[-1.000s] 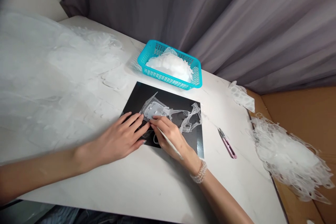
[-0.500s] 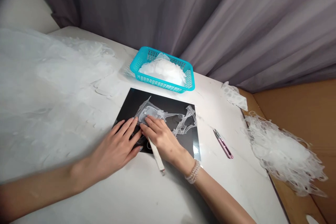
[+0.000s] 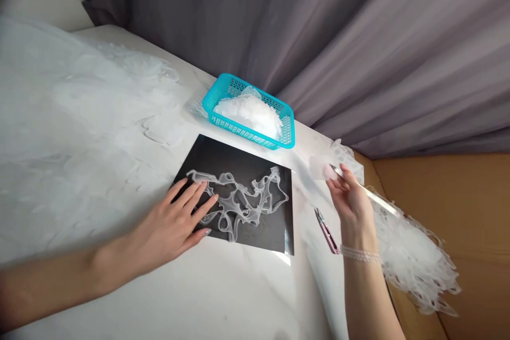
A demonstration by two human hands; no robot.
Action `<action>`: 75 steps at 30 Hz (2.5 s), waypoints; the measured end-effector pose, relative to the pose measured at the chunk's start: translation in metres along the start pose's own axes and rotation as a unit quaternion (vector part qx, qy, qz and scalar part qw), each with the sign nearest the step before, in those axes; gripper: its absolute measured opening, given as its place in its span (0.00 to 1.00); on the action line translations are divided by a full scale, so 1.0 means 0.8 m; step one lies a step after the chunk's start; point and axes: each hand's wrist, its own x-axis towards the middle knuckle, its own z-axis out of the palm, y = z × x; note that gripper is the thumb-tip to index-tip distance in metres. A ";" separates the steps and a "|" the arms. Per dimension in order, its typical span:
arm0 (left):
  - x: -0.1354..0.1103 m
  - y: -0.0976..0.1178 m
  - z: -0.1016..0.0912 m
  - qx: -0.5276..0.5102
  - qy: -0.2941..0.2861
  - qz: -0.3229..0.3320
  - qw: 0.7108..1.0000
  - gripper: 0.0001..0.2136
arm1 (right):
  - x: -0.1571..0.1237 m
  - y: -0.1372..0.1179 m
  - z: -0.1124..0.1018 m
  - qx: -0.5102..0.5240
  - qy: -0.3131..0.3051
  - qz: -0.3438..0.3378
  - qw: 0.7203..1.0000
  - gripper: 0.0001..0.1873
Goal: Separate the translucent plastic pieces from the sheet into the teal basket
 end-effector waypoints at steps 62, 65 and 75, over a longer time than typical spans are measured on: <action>0.024 -0.060 -0.058 -0.847 0.006 -0.270 0.458 0.30 | -0.100 -0.095 0.135 0.050 -0.353 0.066 0.932 0.16; 0.026 -0.069 -0.056 -0.817 0.035 -0.293 0.495 0.28 | -0.056 -0.098 0.142 0.040 -0.276 -0.006 0.960 0.16; 0.030 -0.073 -0.050 -0.676 -0.056 -0.272 0.683 0.24 | 0.045 -0.056 0.165 -0.138 -0.059 -0.062 0.987 0.34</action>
